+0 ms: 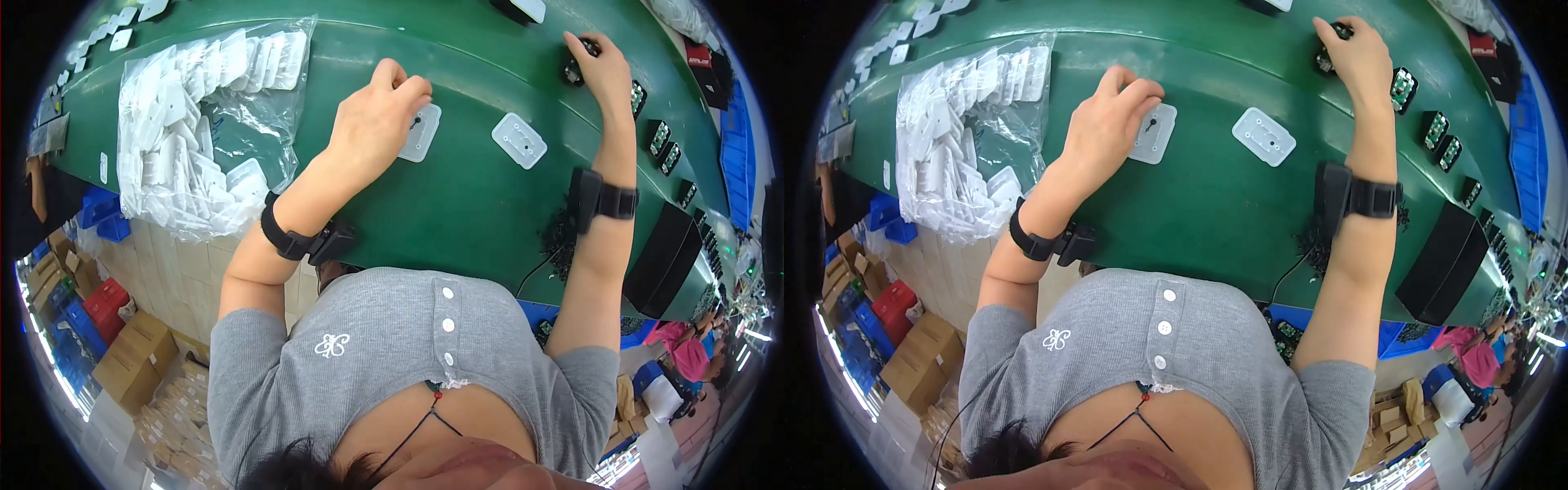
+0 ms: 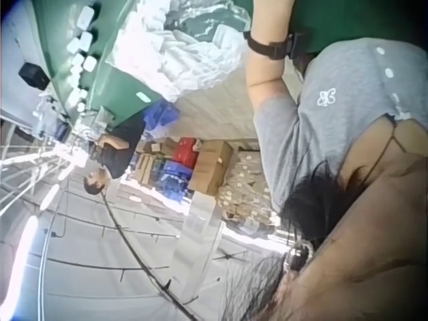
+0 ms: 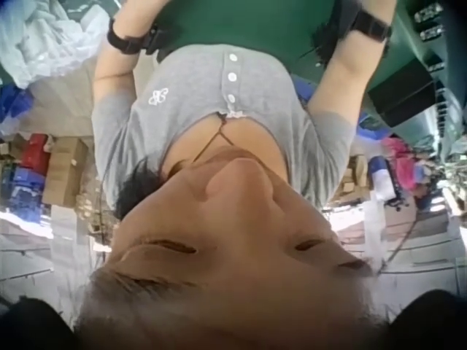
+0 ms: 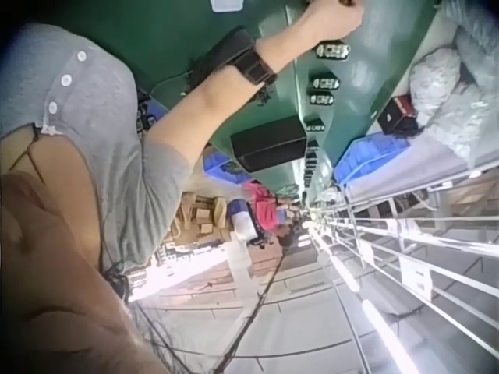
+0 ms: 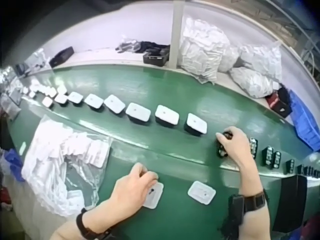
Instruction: The person picks up a white plastic plate and a screw, inserts the screw into the plate, and places the assembly onto a black electronic device. They then press the plate onto the device and place the completed unit into a row on the table.
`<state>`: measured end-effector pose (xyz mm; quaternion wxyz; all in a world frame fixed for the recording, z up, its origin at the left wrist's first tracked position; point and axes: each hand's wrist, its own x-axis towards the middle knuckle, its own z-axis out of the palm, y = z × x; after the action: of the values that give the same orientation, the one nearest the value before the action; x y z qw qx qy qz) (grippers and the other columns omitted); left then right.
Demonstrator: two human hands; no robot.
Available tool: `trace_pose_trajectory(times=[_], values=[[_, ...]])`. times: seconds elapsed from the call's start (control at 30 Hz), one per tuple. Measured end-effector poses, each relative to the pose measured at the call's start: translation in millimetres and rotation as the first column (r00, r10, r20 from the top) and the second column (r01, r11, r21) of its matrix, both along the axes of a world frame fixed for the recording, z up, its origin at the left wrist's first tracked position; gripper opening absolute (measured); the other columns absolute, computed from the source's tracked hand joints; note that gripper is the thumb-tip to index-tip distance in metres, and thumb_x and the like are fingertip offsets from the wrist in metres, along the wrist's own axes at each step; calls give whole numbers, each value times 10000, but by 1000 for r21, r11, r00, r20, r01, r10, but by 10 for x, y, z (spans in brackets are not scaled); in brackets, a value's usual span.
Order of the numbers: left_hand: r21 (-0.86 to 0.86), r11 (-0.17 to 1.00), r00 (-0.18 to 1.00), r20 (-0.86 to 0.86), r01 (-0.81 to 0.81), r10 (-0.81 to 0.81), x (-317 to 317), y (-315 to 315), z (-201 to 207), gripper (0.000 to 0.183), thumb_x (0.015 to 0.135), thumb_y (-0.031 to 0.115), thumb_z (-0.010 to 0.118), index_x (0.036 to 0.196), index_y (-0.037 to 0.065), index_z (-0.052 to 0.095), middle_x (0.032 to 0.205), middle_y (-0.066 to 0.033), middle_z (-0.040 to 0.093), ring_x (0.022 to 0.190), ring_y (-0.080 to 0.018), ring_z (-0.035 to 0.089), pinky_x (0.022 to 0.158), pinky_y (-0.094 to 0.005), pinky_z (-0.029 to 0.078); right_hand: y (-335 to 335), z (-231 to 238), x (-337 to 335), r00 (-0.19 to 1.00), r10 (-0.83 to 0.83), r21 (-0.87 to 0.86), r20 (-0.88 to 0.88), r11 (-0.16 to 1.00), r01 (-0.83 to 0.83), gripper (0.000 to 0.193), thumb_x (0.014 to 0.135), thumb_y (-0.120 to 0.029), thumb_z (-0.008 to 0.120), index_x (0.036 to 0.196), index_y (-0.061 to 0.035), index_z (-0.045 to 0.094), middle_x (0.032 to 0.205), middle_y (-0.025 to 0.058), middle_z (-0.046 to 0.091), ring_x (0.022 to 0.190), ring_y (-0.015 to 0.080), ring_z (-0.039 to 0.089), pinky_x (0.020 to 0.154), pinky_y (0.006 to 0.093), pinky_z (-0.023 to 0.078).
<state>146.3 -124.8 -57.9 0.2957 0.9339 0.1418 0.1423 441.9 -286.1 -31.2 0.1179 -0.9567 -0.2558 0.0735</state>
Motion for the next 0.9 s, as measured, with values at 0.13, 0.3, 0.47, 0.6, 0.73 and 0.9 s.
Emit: trace_pose_trajectory(times=[0.13,0.3,0.47,0.6,0.73,0.9], values=[[62,991,992,47,-117,114,-244,-166,59,367,818,195,703,1133,71,560,992,-105,516,877,-279,579,689,-400,511,-321,-131,-461,985,26,607,-169,790,83,440,858,-202,719,1251,-46,596,1191,103,608,1066,164,588,921,291,473],[101,995,994,107,10,-21,-389,-184,-4,543,725,126,752,1215,68,524,1106,-88,544,1038,-279,524,889,-400,440,-945,-108,-1140,999,34,522,-2,852,-28,387,855,-70,707,1227,-34,606,1176,68,603,1058,168,586,933,288,458],[127,982,978,136,139,-156,-367,-24,-17,526,757,33,690,1256,82,529,1192,-75,582,1118,-276,533,918,-402,432,-920,21,-1371,998,55,596,10,801,-50,355,849,-43,698,1199,-47,637,1161,74,623,1066,190,599,938,318,467],[-75,989,946,309,129,-100,-455,43,-17,513,785,-47,621,1277,84,556,1277,-79,592,1150,-278,555,944,-401,448,-390,227,-1783,877,461,569,134,689,-449,353,817,-16,703,1165,-49,652,1172,110,639,1069,226,611,916,323,482],[-123,989,944,329,80,-36,-564,-23,-9,472,811,-72,564,1258,77,580,1319,-77,579,1180,-275,554,968,-399,452,-17,153,-1928,746,650,513,145,596,-618,351,798,-17,703,1144,-50,657,1153,110,639,1042,269,617,881,343,504],[1,995,959,263,105,-101,-639,-20,-119,484,810,-61,507,1262,89,591,1330,-54,577,1231,-260,533,996,-391,431,174,72,-1923,647,749,423,142,545,-724,345,799,-37,698,1141,-64,662,1148,103,634,1032,276,613,856,352,517]])
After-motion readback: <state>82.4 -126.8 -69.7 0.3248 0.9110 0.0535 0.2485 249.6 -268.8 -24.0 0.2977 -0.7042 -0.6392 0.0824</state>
